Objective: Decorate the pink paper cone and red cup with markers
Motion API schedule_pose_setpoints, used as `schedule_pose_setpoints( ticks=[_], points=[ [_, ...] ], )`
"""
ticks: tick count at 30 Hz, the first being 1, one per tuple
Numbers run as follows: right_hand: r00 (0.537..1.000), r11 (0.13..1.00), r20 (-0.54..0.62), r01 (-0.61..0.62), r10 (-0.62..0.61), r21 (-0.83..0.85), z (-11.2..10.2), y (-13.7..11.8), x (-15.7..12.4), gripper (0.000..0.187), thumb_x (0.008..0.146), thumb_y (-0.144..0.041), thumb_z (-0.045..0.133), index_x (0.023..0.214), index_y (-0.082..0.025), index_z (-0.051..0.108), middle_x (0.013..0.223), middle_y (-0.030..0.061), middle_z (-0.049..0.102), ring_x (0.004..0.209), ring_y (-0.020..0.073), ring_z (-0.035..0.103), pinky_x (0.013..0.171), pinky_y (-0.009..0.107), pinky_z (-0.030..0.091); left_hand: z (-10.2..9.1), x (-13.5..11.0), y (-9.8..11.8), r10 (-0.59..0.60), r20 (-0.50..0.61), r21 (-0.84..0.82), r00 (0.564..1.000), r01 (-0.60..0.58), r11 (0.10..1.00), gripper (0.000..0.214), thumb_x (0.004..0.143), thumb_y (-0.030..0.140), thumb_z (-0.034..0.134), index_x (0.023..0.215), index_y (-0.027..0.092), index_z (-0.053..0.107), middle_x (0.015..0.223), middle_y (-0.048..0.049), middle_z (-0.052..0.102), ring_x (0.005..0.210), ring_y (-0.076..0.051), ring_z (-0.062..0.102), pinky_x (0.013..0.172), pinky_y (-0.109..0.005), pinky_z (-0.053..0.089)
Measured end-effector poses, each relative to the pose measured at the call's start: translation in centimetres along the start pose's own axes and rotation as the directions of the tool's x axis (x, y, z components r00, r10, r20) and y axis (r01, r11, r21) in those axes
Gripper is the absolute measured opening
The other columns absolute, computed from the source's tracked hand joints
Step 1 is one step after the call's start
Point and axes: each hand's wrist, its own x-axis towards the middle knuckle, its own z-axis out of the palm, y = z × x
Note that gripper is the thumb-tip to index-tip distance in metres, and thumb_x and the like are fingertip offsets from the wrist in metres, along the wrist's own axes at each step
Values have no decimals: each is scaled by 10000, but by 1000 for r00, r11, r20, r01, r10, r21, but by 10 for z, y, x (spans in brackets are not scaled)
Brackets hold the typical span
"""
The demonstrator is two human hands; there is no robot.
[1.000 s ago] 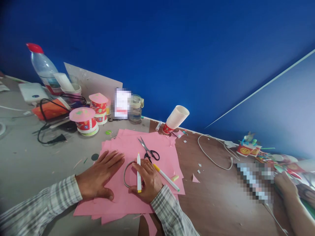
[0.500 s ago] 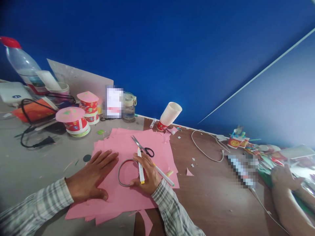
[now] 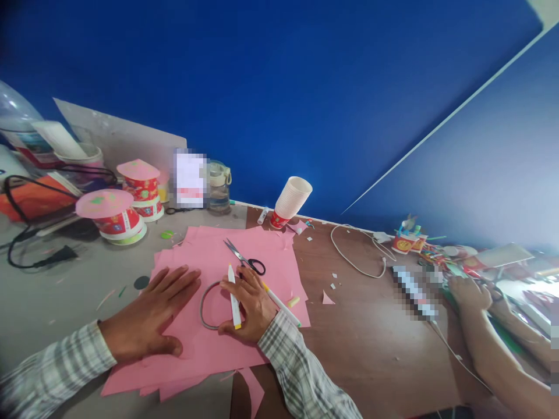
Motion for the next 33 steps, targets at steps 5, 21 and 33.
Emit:
schedule_pose_setpoints(
  ticks=[5, 21, 33],
  points=[
    [1000, 999, 12, -21, 22, -24, -3, -4, 1, 721, 666, -569, 698, 1265, -242, 465, 1244, 77, 612, 1238, 324, 462, 1079, 566, 370, 0, 1, 0, -17, -3, 5, 1000, 17, 1000, 826, 546, 609, 308, 1300, 336, 110, 1408, 34, 275, 1252, -311, 162, 933, -555, 202],
    [1000, 998, 13, -26, 26, -48, 1, -4, -1, 687, 682, -583, 670, 1255, -261, 468, 1237, 68, 620, 1198, 305, 513, 1105, 540, 339, 2, 0, -2, -38, 92, 19, 995, 37, 999, 917, 525, 716, 310, 1307, 324, 34, 1442, -3, 217, 1266, -340, 131, 979, -571, 131],
    [999, 999, 34, -18, 20, -50, -3, -6, 3, 643, 704, -515, 675, 1262, -290, 447, 1245, 67, 607, 1222, 305, 498, 1077, 552, 357, -29, 28, 31, 24, -20, -80, 1000, -26, 996, 686, 633, 634, 483, 1246, 381, 304, 1301, 28, 486, 1244, -287, 246, 1029, -558, 141]
  ],
)
